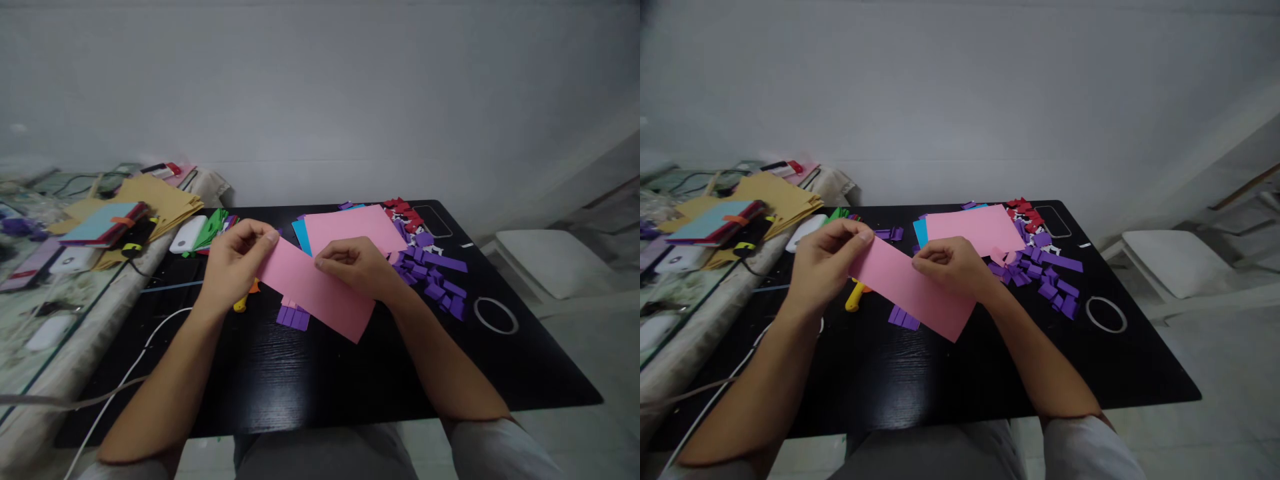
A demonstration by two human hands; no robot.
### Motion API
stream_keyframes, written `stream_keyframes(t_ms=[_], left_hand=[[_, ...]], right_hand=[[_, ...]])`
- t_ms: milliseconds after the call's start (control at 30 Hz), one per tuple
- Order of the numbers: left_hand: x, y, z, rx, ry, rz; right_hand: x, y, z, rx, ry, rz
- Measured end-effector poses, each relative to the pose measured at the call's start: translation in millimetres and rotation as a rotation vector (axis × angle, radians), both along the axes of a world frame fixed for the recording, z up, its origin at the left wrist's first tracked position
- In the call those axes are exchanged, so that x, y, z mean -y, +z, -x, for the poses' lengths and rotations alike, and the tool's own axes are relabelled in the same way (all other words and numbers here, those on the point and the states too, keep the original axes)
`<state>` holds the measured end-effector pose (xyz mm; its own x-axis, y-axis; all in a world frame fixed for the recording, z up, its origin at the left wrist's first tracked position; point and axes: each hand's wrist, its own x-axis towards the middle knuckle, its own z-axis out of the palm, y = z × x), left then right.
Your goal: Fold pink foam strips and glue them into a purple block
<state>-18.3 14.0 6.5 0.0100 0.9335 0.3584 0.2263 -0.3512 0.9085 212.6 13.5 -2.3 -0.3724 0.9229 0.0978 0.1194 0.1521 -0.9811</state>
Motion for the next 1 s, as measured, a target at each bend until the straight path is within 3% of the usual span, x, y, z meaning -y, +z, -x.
stream_keyframes(t_ms=[367,567,700,867,1000], left_hand=[[-9.8,-0.4,14.0,0.064,0.145,0.0],[-4.6,-6.9,4.5,0.045,0.129,0.037],[14.6,-27.9,-0.6,-0.053,0.053,0.134],[56.8,-72.5,11.6,-0.184,-0.031,0.343],[88.1,-105.1,27.9,-0.283,0.014,0.438]], right_hand=[[-0.7,5.3,-19.6,0.093,-0.021,0.004],[22.9,-12.4,-58.9,0.125,-0.045,0.097],[43.1,-31.0,-83.9,0.146,-0.072,0.217],[63.5,-56.5,-94.8,0.222,-0.031,0.297],[74.0,-79.2,-91.5,0.335,-0.014,0.302]])
